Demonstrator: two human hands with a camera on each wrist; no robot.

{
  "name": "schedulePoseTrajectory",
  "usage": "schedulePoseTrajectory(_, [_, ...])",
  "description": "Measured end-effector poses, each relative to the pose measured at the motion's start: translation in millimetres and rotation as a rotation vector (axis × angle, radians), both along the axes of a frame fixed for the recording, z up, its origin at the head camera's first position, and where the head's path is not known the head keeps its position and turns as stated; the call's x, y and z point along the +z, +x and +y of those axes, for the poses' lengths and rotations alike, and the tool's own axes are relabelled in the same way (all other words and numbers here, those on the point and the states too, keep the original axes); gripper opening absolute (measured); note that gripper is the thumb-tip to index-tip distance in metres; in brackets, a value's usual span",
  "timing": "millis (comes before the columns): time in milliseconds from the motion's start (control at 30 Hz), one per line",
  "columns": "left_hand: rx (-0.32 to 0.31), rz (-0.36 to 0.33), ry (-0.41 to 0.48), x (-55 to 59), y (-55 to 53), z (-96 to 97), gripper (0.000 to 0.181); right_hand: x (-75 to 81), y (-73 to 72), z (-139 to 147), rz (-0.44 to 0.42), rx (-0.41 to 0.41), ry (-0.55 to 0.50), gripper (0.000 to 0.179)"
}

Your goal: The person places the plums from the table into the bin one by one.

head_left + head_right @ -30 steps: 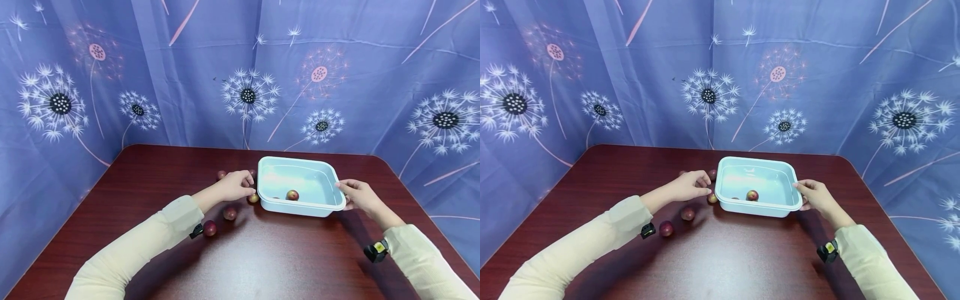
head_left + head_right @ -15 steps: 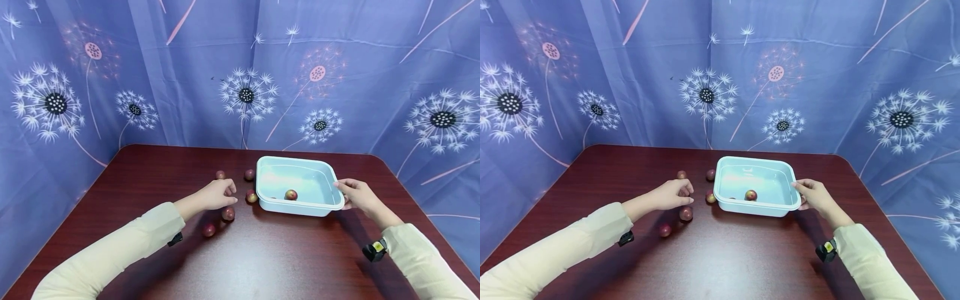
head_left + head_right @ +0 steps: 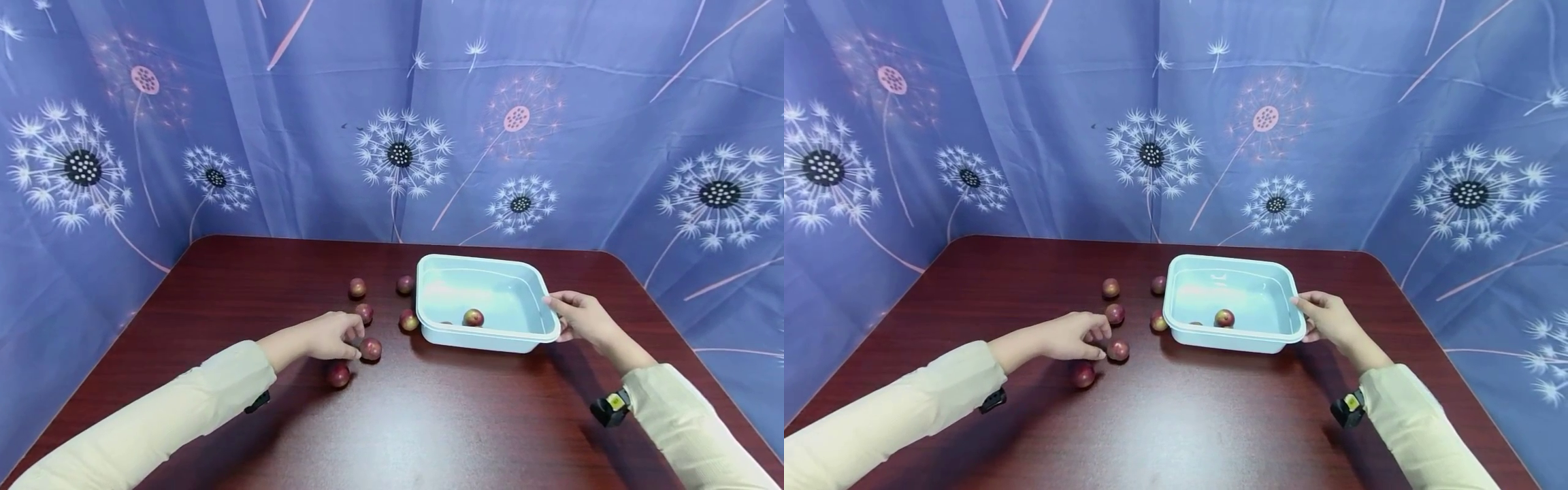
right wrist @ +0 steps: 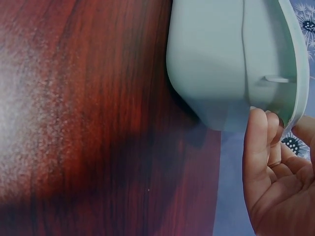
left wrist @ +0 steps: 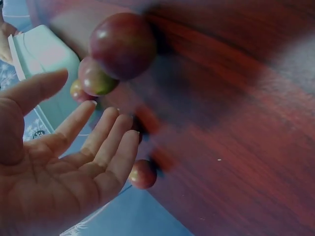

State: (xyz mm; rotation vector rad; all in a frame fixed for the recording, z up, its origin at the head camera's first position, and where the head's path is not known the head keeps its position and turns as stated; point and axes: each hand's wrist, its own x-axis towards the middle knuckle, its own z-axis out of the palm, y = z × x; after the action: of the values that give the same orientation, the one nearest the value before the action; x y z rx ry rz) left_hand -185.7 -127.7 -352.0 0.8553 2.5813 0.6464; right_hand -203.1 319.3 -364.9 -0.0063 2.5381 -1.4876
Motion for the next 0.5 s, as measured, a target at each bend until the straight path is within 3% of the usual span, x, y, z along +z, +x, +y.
schedulePoseTrajectory(267, [-0.028, -0.054, -0.020, -3.5, 4.9, -6.9, 0.034, 0.5, 0.6, -0.7, -0.009, -0.011, 0.007, 0.055])
schedulePoseTrajectory(500, [0.005, -0.111, -0.003, -6.2, 5.5, -11.0, 0.039, -0.7, 0.4, -0.2, -0.002, -0.004, -0.006, 0.054])
